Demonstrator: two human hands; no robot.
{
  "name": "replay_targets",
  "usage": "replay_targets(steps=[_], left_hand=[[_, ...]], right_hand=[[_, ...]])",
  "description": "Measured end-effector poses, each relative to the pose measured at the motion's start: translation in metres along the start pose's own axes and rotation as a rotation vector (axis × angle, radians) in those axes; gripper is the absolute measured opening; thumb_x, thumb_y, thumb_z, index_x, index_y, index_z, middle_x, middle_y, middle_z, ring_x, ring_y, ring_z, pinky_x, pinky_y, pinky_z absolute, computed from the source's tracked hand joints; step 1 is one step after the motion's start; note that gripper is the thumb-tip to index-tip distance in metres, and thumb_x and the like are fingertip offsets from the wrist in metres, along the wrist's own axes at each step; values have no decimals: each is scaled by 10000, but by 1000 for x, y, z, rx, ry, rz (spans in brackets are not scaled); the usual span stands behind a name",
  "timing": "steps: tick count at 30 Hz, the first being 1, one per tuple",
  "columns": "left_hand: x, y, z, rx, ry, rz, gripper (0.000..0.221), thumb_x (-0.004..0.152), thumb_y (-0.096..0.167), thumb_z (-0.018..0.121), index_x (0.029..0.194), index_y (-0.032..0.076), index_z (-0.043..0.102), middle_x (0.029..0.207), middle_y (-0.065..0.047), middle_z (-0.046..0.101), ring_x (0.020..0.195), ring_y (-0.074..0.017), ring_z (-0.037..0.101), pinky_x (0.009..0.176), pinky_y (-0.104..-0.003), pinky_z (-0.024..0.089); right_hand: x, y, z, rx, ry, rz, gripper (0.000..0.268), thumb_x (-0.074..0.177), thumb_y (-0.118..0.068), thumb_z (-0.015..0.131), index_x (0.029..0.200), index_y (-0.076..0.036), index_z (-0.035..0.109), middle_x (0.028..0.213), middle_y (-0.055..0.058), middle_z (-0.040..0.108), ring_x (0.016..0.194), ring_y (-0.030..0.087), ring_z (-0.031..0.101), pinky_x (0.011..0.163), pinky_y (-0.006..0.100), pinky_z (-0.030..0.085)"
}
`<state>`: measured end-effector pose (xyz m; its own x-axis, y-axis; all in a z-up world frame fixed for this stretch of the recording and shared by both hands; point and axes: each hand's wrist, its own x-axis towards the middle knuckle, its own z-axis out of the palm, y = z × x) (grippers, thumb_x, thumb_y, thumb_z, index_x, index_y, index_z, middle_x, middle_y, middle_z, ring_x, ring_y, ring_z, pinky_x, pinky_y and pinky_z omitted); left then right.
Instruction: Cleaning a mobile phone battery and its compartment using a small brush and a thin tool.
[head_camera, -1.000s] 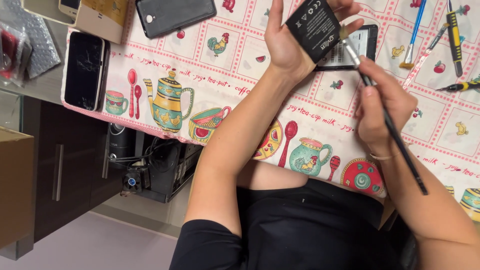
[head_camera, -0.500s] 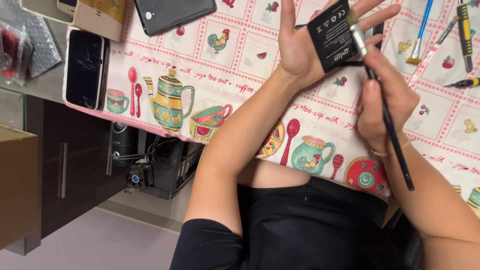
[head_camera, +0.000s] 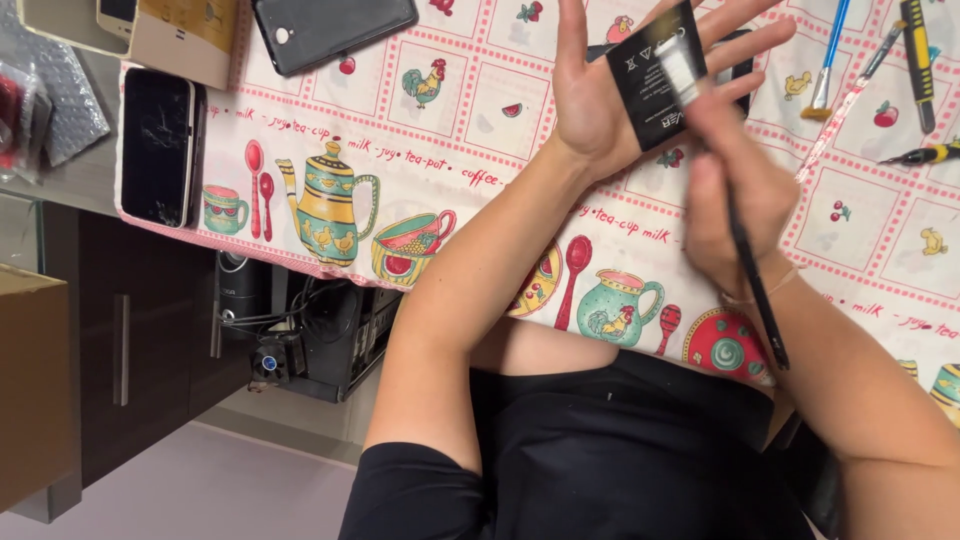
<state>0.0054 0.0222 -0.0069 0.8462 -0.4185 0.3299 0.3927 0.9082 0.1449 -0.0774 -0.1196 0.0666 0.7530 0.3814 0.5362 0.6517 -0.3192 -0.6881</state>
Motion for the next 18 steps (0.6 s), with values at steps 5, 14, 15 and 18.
replay_targets(steps=[5, 14, 15, 18], left_hand=[[5, -3, -6, -38, 47, 18, 914, 1007, 906, 419, 1290, 94, 729, 1633, -348, 386, 1532, -553, 396, 1251, -611, 429], [5, -6, -9, -45, 82, 25, 924, 982, 913, 442, 1204, 62, 727, 1606, -366, 402, 1499, -582, 414, 1231, -626, 438], [3, -6, -9, -45, 83, 25, 924, 982, 913, 442, 1204, 62, 727, 1606, -366, 402, 1499, -582, 414, 1231, -626, 438], [-1, -5, -6, -62, -12, 13, 1020, 1040, 892, 392, 1485, 8, 636, 1647, -321, 427, 1554, -528, 415, 1308, -647, 368]], right_hand=[[-2, 0, -1, 19, -110, -25, 346, 1077, 1, 473, 1363, 159, 584, 1448, 366, 556, 1345, 463, 611, 1184, 465, 488], [-2, 2, -1, -6, -114, -49, 353, 1071, 13, 491, 1375, 168, 581, 1445, 376, 552, 1343, 471, 611, 1185, 474, 491], [0, 4, -1, -5, -113, -48, 353, 1071, 13, 491, 1375, 168, 581, 1445, 376, 552, 1343, 471, 611, 1185, 474, 491], [1, 4, -4, -46, 103, 57, 353, 1142, -30, 436, 1400, 193, 528, 1405, 390, 576, 1367, 469, 563, 1210, 515, 432]])
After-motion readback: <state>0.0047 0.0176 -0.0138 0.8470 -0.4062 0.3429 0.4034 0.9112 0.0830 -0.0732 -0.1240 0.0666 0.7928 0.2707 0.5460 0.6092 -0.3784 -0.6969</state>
